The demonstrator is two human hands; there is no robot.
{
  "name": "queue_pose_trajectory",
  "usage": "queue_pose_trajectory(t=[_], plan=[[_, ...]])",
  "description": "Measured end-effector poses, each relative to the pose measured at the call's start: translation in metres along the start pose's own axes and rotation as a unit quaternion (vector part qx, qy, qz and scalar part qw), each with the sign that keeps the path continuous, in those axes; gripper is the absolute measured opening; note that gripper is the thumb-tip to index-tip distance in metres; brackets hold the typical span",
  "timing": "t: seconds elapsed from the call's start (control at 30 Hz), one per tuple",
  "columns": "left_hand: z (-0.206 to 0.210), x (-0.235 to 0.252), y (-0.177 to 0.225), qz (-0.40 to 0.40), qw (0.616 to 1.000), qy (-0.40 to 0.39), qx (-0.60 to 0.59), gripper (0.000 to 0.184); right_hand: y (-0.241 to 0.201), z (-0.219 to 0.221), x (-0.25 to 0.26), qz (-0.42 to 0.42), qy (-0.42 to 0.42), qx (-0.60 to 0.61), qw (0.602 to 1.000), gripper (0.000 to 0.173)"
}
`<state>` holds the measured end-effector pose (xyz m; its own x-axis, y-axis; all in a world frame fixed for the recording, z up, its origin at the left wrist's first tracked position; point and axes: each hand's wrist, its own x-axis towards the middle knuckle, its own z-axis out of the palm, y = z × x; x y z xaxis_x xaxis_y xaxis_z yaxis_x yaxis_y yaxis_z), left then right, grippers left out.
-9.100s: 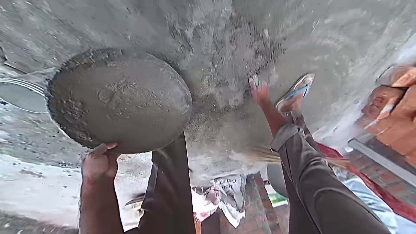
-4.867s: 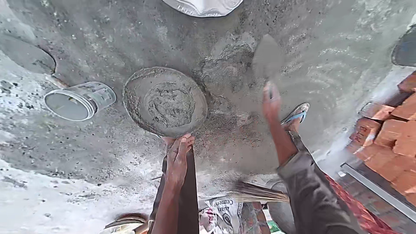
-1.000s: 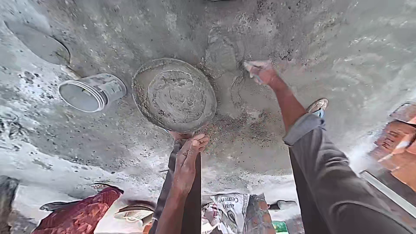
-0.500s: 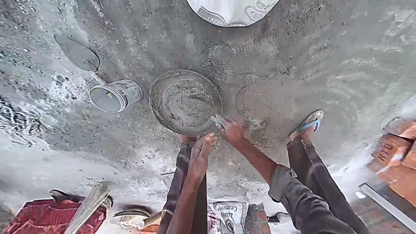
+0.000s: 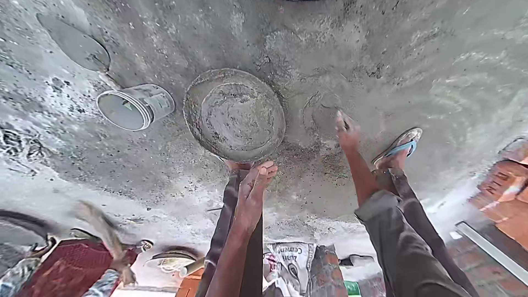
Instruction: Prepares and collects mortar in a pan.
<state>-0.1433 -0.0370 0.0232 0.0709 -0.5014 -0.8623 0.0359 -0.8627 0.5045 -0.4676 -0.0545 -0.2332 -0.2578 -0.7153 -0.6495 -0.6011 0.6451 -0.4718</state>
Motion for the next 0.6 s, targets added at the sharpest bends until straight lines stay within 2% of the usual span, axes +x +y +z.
queue_pose_trajectory(t=[0.1,0.17,0.27,0.37,0.43,0.5,0.57,0.6], plan=[[0.004,0.000,0.002,0.002,1.000,-0.002,0.006,0.050,-0.055,0.056,0.031,0.027,-0.083,0.126,0.988,0.042],[0.005,0.002,0.004,-0.001,1.000,0.006,0.010,0.050,-0.083,0.069,0.042,0.016,-0.140,0.187,0.972,0.040],[0.005,0.002,0.004,-0.001,1.000,0.006,0.003,0.050,-0.117,0.049,0.024,-0.118,-0.151,0.076,0.978,0.046],[0.010,0.003,0.007,-0.012,1.000,0.008,-0.003,0.049,-0.162,0.014,-0.039,-0.232,-0.119,-0.061,0.964,0.046],[0.012,0.004,0.008,-0.013,1.000,0.013,-0.003,0.048,-0.173,0.027,-0.078,-0.289,-0.078,-0.114,0.947,0.042],[0.014,0.005,0.009,-0.019,1.000,0.016,0.004,0.048,-0.173,0.048,-0.104,-0.299,-0.112,-0.157,0.935,0.041],[0.019,0.006,0.008,-0.022,1.000,0.010,0.009,0.048,-0.170,0.053,-0.116,-0.272,-0.188,-0.193,0.924,0.041],[0.021,0.008,0.007,-0.022,1.000,0.007,0.013,0.049,-0.164,0.050,-0.119,-0.261,-0.193,-0.182,0.928,0.041]])
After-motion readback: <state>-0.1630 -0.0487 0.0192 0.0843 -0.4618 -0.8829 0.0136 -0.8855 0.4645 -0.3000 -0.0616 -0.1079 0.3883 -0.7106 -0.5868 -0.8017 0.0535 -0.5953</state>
